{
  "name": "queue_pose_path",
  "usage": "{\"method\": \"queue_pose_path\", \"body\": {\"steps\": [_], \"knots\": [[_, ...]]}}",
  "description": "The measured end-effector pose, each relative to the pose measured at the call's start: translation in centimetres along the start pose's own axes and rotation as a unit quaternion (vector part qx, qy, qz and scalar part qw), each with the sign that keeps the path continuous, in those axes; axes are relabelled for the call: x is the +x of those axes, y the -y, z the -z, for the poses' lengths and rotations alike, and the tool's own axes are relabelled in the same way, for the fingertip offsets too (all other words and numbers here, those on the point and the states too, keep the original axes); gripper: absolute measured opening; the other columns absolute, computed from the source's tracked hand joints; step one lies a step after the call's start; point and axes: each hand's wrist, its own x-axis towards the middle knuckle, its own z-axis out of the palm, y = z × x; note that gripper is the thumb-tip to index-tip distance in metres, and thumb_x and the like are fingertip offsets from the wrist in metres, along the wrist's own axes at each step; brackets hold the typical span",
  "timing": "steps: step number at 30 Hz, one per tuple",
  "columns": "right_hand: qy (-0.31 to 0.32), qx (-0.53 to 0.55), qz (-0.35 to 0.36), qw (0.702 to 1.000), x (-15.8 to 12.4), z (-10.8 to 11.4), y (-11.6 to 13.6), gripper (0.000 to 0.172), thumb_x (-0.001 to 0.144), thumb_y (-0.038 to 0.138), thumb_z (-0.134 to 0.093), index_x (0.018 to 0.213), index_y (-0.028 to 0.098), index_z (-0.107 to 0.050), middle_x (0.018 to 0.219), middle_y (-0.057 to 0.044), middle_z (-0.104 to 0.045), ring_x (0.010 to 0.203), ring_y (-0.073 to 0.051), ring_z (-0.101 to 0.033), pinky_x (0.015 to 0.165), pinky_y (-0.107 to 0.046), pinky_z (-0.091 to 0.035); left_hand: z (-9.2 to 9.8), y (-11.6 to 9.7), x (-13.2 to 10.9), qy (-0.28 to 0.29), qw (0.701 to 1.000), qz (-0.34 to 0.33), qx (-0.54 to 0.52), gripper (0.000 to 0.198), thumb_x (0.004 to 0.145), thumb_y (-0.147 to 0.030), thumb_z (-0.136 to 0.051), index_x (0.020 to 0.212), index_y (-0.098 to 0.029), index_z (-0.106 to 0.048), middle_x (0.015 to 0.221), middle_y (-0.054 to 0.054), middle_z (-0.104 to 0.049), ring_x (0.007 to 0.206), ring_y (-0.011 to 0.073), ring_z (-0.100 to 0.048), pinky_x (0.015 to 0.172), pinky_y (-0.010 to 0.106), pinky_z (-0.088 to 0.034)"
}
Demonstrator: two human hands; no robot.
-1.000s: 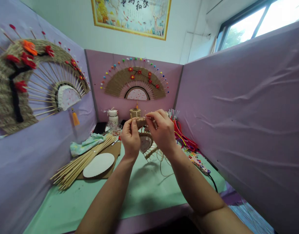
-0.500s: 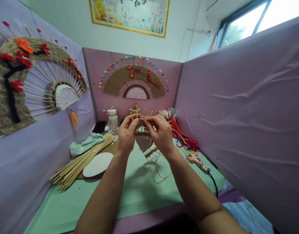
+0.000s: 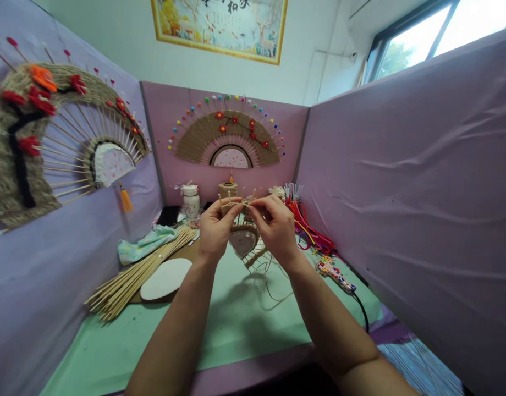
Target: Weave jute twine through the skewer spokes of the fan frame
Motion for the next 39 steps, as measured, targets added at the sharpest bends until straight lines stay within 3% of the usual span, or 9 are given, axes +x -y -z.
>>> {"method": "queue_pose_path", "body": {"steps": [7, 12, 18, 23, 28, 34, 39], "knots": [[-0.011, 0.0, -0.026, 1.0, -0.2, 0.1, 0.0, 0.012, 0.088, 0.026, -0.058, 0.079, 0.019, -0.062, 0.077, -0.003, -0.06, 0.073, -0.015, -0.056, 0.067, -0.027, -0.043, -0.2, -0.3, -0.2, -0.013, 1.0, -0.001, 0.019, 0.029, 0.065, -0.035, -0.079, 0.085, -0.016, -0.071, 0.074, 0.002, -0.07, 0.066, 0.0111, -0.062, 0.063, 0.022, -0.049], [0.002, -0.008, -0.016, 1.0, -0.1, 0.9, 0.2, 0.008, 0.086, 0.024, -0.06, 0.08, 0.019, -0.062, 0.078, -0.003, -0.062, 0.072, -0.015, -0.057, 0.068, -0.027, -0.044, -0.4, -0.7, -0.4, -0.055, 0.997, -0.008, 0.046, 0.03, 0.063, -0.038, -0.079, 0.079, -0.014, -0.071, 0.07, 0.002, -0.069, 0.061, 0.0108, -0.06, 0.058, 0.021, -0.047], [0.008, -0.066, 0.051, 0.996, 1.1, 3.6, 0.9, 0.008, 0.087, 0.017, -0.057, 0.082, 0.019, -0.063, 0.081, -0.003, -0.062, 0.075, -0.016, -0.057, 0.069, -0.028, -0.045, -0.4, -0.5, -0.4, -0.084, 0.995, -0.016, 0.056, 0.03, 0.065, -0.04, -0.078, 0.077, -0.014, -0.07, 0.059, -0.002, -0.061, 0.049, 0.0068, -0.051, 0.048, 0.018, -0.041], [-0.023, -0.083, 0.114, 0.99, 2.8, 3.2, 1.7, 0.012, 0.09, 0.018, -0.052, 0.083, 0.019, -0.062, 0.082, -0.004, -0.059, 0.079, -0.016, -0.056, 0.073, -0.03, -0.044, -0.9, -0.9, -1.0, -0.075, 0.993, -0.016, 0.087, 0.029, 0.067, -0.04, -0.076, 0.077, -0.014, -0.069, 0.063, -0.001, -0.064, 0.054, 0.008, -0.054, 0.052, 0.019, -0.043], [-0.032, -0.108, 0.085, 0.99, 3.4, 2.3, 1.4, 0.013, 0.089, 0.019, -0.052, 0.08, 0.019, -0.061, 0.08, -0.004, -0.058, 0.075, -0.016, -0.054, 0.069, -0.029, -0.042, -0.9, -0.5, -1.1, -0.079, 0.993, -0.023, 0.084, 0.032, 0.067, -0.043, -0.076, 0.079, -0.014, -0.069, 0.066, 0.0, -0.065, 0.056, 0.0091, -0.055, 0.055, 0.02, -0.046], [-0.062, -0.094, 0.061, 0.992, 1.6, 2.7, 0.8, 0.01, 0.089, 0.02, -0.054, 0.081, 0.019, -0.06, 0.079, -0.003, -0.059, 0.076, -0.017, -0.055, 0.069, -0.029, -0.042, -0.8, -0.4, -0.9, -0.078, 0.994, -0.029, 0.073, 0.032, 0.067, -0.043, -0.076, 0.079, -0.014, -0.069, 0.067, 0.0, -0.066, 0.057, 0.0088, -0.055, 0.055, 0.02, -0.046], [-0.032, -0.073, 0.002, 0.997, 0.4, 2.5, -0.1, 0.011, 0.088, 0.023, -0.056, 0.078, 0.019, -0.06, 0.079, -0.003, -0.061, 0.075, -0.016, -0.055, 0.069, -0.029, -0.042, -0.6, -0.9, -0.8, -0.079, 0.994, -0.014, 0.072, 0.031, 0.066, -0.043, -0.077, 0.078, -0.015, -0.069, 0.059, -0.002, -0.061, 0.05, 0.0072, -0.05, 0.047, 0.019, -0.04]]}}
